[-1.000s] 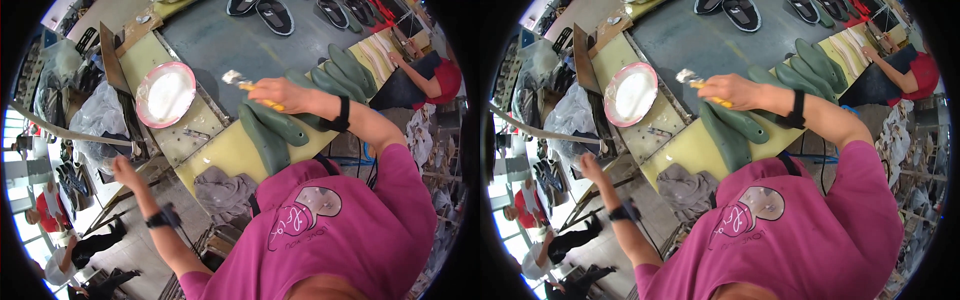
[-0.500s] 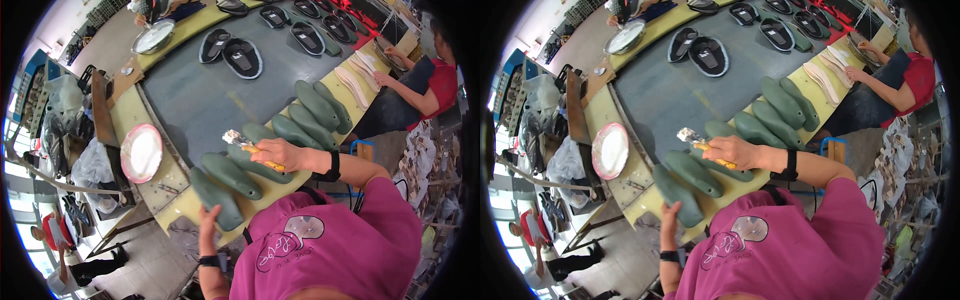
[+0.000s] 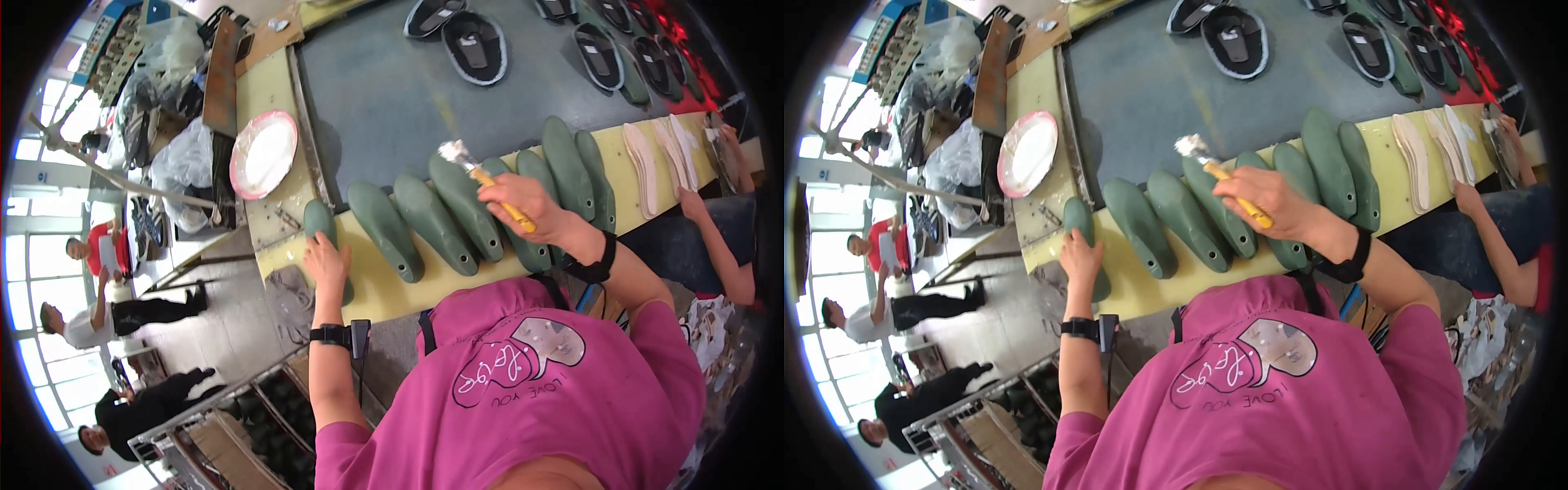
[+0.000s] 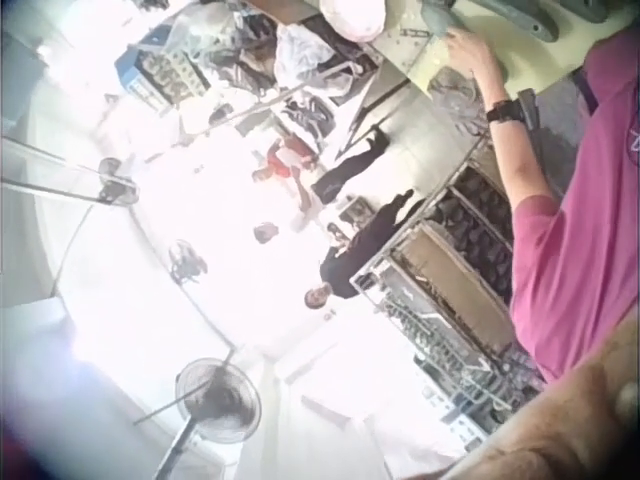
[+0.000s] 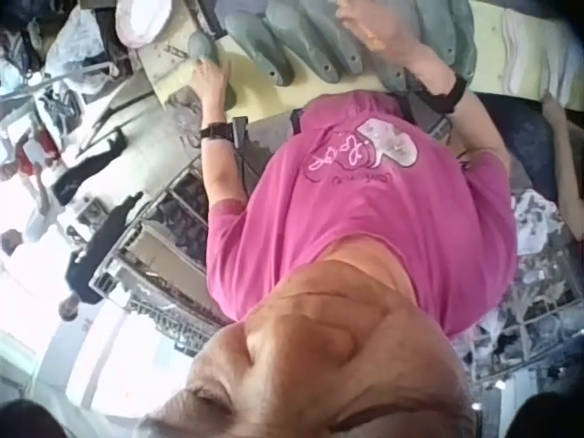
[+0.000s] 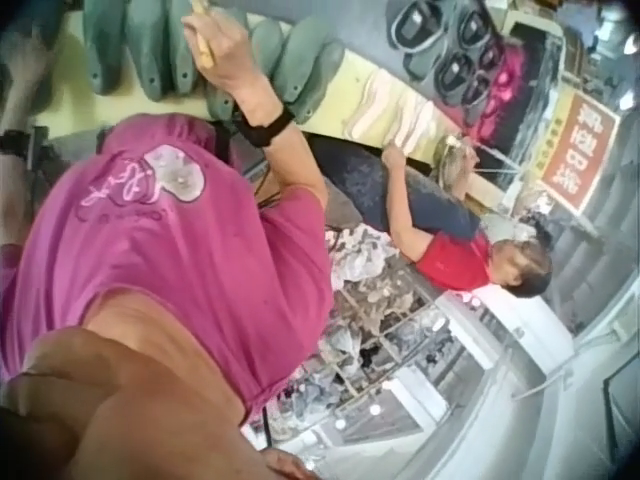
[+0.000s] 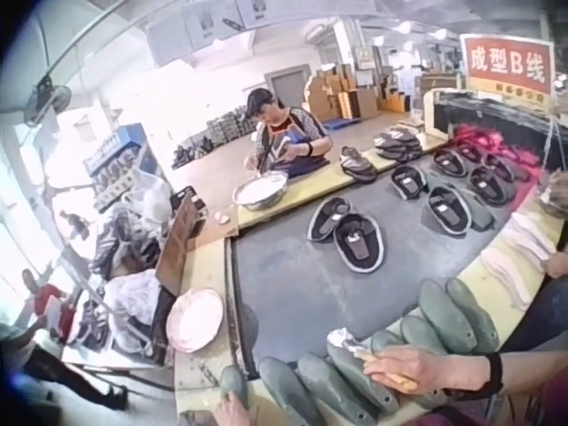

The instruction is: The recorder is applying a white adhesive/paste to green plastic shoe lasts using a brush, then placing the lasts into a rack.

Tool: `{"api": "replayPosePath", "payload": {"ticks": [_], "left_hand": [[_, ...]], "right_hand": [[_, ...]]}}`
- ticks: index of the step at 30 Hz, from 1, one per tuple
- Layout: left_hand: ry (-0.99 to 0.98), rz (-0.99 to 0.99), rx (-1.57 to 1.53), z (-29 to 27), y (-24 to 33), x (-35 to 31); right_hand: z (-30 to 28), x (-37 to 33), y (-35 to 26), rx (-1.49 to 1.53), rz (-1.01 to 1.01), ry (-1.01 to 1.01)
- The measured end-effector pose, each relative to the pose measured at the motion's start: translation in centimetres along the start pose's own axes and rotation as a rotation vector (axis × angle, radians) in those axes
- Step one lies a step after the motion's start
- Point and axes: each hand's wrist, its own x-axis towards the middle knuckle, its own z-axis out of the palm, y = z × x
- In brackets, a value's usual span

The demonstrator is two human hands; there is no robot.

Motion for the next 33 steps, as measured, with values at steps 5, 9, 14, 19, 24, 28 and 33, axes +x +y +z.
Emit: {"api": "replayPosePath", "payload": {"ticks": [5,9,14,19,24,28,33], "left_hand": [[-0.065,0.013,0.113,2.4,-4.8,1.9],[-0.123,0.050,-0.270,-0.3,-7.6,4.8],[-0.638,0.146,-1.488,-5.4,-2.4,4.6],[-0.940,0.459,-1.561,-9.0,8.0,5.1],[-1.032,0.655,-1.370,-12.0,17.5,5.5],[-1.174,0.667,-1.425,-12.4,25.0,7.5],[-1.158,0.594,-1.451,-10.0,36.8,13.4]], "right_hand": [[1.4,0.2,-2.3,0.111,0.028,0.102],[0.2,-1.1,-2.7,0.146,0.191,0.138],[-1.5,-0.8,-3.4,0.170,0.299,0.202],[-4.0,2.0,-1.0,0.338,0.283,0.211],[-8.4,1.2,3.1,0.423,0.324,0.275],[-12.6,-1.8,6.8,0.414,0.591,0.277],[-15.3,-8.2,10.0,0.263,0.763,0.485]]}}
